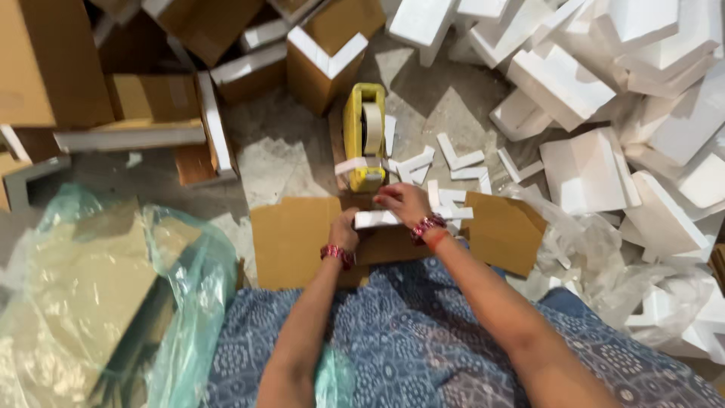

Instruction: The person sits on the floor and assembles small cardboard boxes by inserting white foam inserts into the flaps. They use a handheld tape dispenser to secure the foam pieces and fold the cardboard flaps to form the box structure.

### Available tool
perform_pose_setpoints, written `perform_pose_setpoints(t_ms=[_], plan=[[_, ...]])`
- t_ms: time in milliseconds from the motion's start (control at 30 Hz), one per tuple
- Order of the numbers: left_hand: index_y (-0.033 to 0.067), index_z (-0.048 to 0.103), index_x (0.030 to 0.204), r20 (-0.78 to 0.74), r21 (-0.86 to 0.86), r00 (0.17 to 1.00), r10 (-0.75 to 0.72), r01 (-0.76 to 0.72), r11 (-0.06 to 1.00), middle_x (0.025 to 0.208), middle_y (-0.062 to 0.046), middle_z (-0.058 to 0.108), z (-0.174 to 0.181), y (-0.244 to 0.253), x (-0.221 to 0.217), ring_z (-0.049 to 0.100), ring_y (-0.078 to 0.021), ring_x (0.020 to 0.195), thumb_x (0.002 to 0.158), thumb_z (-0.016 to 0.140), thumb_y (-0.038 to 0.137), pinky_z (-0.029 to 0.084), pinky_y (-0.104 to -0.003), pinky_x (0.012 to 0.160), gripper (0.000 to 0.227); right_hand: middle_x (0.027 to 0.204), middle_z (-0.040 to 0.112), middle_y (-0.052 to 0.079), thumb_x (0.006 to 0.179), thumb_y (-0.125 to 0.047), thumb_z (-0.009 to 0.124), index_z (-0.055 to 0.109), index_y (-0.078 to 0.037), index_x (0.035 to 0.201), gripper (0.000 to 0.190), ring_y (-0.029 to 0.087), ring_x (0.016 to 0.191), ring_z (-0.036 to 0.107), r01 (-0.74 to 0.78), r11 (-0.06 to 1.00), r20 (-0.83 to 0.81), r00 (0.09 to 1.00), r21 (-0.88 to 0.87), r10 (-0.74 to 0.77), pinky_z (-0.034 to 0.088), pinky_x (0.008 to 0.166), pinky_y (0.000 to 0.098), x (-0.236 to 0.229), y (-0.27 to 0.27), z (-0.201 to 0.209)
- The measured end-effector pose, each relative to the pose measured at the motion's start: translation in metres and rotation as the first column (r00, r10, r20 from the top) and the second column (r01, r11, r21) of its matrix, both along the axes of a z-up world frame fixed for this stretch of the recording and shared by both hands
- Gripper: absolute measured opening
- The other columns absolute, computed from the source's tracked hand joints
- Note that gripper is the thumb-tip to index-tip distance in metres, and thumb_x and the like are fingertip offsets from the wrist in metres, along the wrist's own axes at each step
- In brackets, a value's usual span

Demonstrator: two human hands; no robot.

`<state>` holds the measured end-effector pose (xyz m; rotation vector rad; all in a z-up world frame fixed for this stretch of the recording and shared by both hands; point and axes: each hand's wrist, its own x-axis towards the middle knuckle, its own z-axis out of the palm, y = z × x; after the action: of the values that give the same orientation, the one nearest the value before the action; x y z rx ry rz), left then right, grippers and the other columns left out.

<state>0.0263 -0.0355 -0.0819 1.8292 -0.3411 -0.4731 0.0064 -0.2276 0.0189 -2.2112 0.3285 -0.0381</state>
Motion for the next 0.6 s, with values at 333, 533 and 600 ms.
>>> perform_pose_setpoints(t_ms=[333,533,600], plan=[[0.0056,0.067,0.105,0.243,-0.039,0.959,0.147,-0.142,0.989,0.098,-0.018,0.072,-0.015,-0.005,-0.013,0.07,-0.0383,0.094,0.073,0.069,-0.007,0.056,-0.042,0.08,0.034,0.096,0.077,0.011,0.077,-0.052,0.083,0.083,-0.016,0.094,0.039,0.028,0.087,0.073,-0.159,0.942,-0.546,0.837,-0.297,-0.031,0.056,0.079,0.0387,0.038,0.006,-0.062],[0.0012,0.06,0.119,0.275,-0.091,0.942,0.191,-0.172,0.981,0.11,-0.021,0.067,-0.032,-0.007,-0.025,0.065,-0.042,0.104,0.075,0.064,-0.013,0.054,-0.045,0.089,0.047,0.104,0.076,0.012,0.081,-0.049,0.079,0.077,-0.02,0.107,0.039,0.031,0.095,0.071,-0.675,0.662,-0.907,0.421,-0.325,-0.017,0.055,0.085,0.0405,0.059,-0.022,-0.119],[0.0003,0.062,0.115,0.339,-0.053,0.926,0.165,-0.156,0.986,0.11,-0.022,0.065,-0.05,-0.01,-0.027,0.062,-0.0446,0.104,0.071,0.066,-0.012,0.053,-0.047,0.089,0.046,0.106,0.075,0.012,0.083,-0.048,0.078,0.076,-0.021,0.112,0.04,0.032,0.098,0.071,-0.687,0.635,-0.907,0.418,-0.353,-0.052,0.055,0.087,0.0412,0.048,-0.025,-0.12]])
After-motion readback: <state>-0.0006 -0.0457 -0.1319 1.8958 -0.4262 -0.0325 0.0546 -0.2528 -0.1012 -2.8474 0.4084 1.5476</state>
